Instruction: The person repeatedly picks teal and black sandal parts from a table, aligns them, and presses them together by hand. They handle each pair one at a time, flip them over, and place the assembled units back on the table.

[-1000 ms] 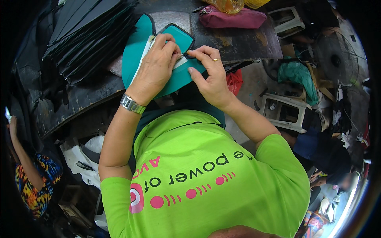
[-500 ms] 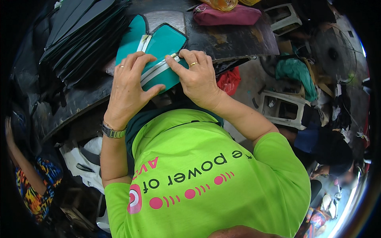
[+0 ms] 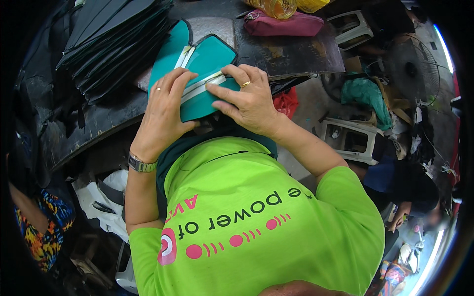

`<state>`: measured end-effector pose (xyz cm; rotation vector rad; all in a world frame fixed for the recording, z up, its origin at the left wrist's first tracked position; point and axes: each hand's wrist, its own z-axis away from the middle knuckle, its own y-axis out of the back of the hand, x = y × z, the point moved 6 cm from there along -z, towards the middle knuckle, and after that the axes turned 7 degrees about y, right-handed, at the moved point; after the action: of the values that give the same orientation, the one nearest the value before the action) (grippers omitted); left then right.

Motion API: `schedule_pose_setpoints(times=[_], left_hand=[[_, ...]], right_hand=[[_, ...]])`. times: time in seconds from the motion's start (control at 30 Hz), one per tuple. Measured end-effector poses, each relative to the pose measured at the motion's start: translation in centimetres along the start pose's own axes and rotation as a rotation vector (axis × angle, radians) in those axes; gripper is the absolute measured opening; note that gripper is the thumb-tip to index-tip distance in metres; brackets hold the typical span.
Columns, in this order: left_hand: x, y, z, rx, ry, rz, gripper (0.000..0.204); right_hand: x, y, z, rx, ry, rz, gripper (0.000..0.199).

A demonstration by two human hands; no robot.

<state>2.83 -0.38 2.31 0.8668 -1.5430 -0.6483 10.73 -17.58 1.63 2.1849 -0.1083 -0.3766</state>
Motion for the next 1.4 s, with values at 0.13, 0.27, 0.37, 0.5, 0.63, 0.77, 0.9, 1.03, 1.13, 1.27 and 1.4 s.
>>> schedule_pose_setpoints(times=[0.13, 0.27, 0.37, 0.5, 0.63, 0.77, 0.9, 1.03, 1.13, 1.27, 1.4], left_hand=[[-0.5, 0.0, 1.4, 0.180, -0.069, 0.123, 0.073], [-0.1, 0.5, 3.5, 0.422, -0.322, 0.219, 0.038], [1.3, -0.1, 4.6, 0.396, -0.430, 0.150, 0.029], [3.1, 0.0, 5.2, 0.439, -0.418, 0.036, 0.033], [2.6, 1.4, 5.3, 0.547, -0.234, 0.101, 0.055], [2.2, 1.1, 4.8, 0.407, -0.188, 0.135, 0.048], [2.9, 1.2, 4.5, 0.379, -0.243, 0.120, 0.039], [2.6, 4.2, 4.3, 0.431, -0.216, 0.084, 0.036], [1.4, 8.6, 4.2, 0.566, -0.188, -0.011, 0.031], [-0.5, 14.5, 3.7, 0.772, -0.101, -0.051, 0.024], [-3.0, 17.5, -0.1, 0.798, -0.038, -0.219, 0.022]], right_hand=[[2.5, 2.2, -0.6, 0.239, -0.125, -0.232, 0.062], [6.8, 0.8, 0.2, 0.222, -0.778, -1.085, 0.077], [7.3, 0.7, -0.1, 0.128, -1.018, -1.471, 0.083], [7.6, 4.1, -3.0, 0.134, -0.728, -1.499, 0.086], [12.8, 10.2, -6.0, 0.461, -0.494, -1.321, 0.085], [21.6, 12.7, -10.7, 0.692, -0.401, -1.167, 0.071], [30.9, 11.4, -15.8, 0.812, -0.509, -1.088, 0.068], [32.8, 10.9, -16.2, 0.643, -0.379, 0.230, 0.075], [31.2, 10.1, -12.7, 0.388, -0.516, -0.219, 0.040], [20.0, 10.9, -6.5, 0.271, -0.258, 0.056, 0.018], [15.0, 9.1, -4.2, 0.088, -0.312, 0.392, 0.041]])
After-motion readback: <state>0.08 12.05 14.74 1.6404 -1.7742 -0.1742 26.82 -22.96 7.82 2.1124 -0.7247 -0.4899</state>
